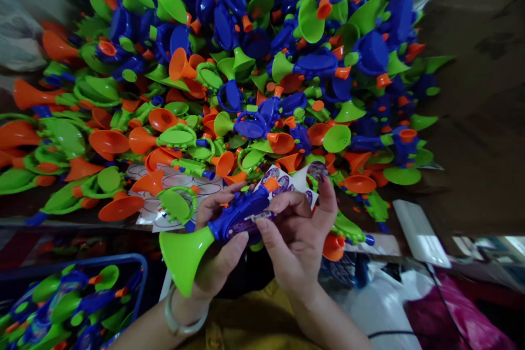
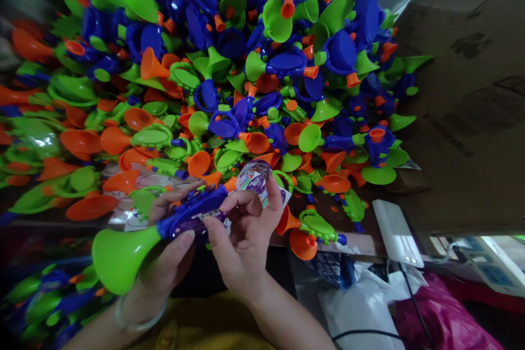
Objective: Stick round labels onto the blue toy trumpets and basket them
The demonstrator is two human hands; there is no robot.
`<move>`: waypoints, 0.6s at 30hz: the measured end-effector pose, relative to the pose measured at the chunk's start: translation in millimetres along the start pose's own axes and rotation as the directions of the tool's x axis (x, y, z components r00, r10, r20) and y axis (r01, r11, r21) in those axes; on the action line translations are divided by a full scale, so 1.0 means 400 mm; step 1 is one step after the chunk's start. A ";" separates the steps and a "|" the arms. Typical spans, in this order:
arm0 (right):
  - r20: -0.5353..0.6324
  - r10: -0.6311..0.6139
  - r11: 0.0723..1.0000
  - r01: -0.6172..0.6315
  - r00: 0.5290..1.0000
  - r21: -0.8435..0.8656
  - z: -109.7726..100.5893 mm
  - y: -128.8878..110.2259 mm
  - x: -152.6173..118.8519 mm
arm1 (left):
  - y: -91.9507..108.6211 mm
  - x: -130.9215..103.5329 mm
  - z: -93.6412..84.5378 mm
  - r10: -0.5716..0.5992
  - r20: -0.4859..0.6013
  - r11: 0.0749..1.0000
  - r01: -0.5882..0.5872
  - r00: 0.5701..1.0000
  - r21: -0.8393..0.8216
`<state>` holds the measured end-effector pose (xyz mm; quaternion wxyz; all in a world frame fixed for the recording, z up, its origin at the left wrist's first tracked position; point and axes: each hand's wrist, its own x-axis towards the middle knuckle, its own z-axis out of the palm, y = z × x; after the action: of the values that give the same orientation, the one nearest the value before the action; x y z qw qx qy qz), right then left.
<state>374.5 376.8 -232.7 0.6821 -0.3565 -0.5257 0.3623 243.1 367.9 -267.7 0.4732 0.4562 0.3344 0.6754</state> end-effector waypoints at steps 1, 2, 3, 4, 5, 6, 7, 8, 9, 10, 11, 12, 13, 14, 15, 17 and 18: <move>-0.002 0.001 1.000 -0.001 1.000 0.001 0.000 0.001 0.000 | 0.000 0.000 0.002 0.005 -0.003 1.000 -0.005 1.000 -0.010; -0.001 -0.002 1.000 0.002 1.000 0.001 0.001 0.002 0.000 | -0.001 0.001 0.004 0.008 -0.007 1.000 -0.008 1.000 -0.017; 0.000 -0.006 1.000 0.006 1.000 0.001 0.001 0.002 0.000 | -0.001 0.002 0.005 0.008 -0.011 1.000 -0.008 1.000 -0.021; 0.002 -0.015 1.000 0.015 1.000 -0.003 0.001 0.002 0.000 | -0.001 0.003 0.006 0.008 -0.013 1.000 -0.008 1.000 -0.024; 0.006 -0.024 1.000 0.024 1.000 -0.013 0.002 0.002 0.000 | -0.001 0.004 0.007 0.009 -0.015 1.000 -0.009 1.000 -0.027; 0.012 -0.037 0.999 0.037 0.999 -0.028 0.002 0.001 0.001 | 0.000 0.005 0.008 0.012 -0.018 0.999 -0.012 1.000 -0.031; 0.015 -0.054 0.997 0.054 0.998 -0.050 0.003 0.001 0.001 | 0.000 0.005 0.008 0.015 -0.021 0.999 -0.016 1.000 -0.036; 0.015 -0.073 0.994 0.074 0.997 -0.080 0.004 0.000 0.002 | 0.000 0.005 0.008 0.018 -0.027 0.999 -0.019 0.999 -0.043; 0.012 -0.098 0.989 0.098 0.995 -0.111 0.006 -0.001 0.003 | 0.001 0.005 0.008 0.023 -0.031 0.998 -0.025 0.999 -0.050; 0.006 -0.130 0.981 0.130 0.991 -0.141 0.007 -0.001 0.004 | 0.001 0.004 0.008 0.026 -0.035 0.998 -0.028 0.999 -0.060; 0.000 -0.167 0.972 0.165 0.986 -0.167 0.008 -0.001 0.006 | 0.002 0.003 0.009 0.029 -0.037 0.997 -0.032 0.999 -0.072; -0.004 -0.205 0.962 0.200 0.979 -0.186 0.009 0.000 0.008 | 0.003 0.002 0.009 0.034 -0.038 0.996 -0.037 0.999 -0.084; -0.006 -0.235 0.952 0.229 0.972 -0.201 0.010 0.001 0.011 | 0.003 0.000 0.009 0.041 -0.036 0.995 -0.045 0.998 -0.091; -0.003 -0.254 0.945 0.248 0.967 -0.212 0.009 0.002 0.014 | 0.003 -0.002 0.009 0.050 -0.038 0.994 -0.054 0.998 -0.093; 0.002 -0.256 0.942 0.250 0.967 -0.223 0.009 0.003 0.017 | 0.002 -0.003 0.009 0.060 -0.040 0.994 -0.063 0.997 -0.090; 0.021 -0.225 0.943 0.223 0.974 -0.247 0.006 0.004 0.022 | 0.000 -0.007 0.008 0.070 -0.042 0.994 -0.073 0.997 -0.079; 0.029 -0.206 0.944 0.207 0.978 -0.259 0.004 0.004 0.024 | -0.001 -0.008 0.007 0.067 -0.040 0.995 -0.069 0.997 -0.075</move>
<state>374.4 386.3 -229.4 0.6631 -0.3855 -0.6039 0.2170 246.3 364.9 -268.0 0.4606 0.4361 0.3016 0.7119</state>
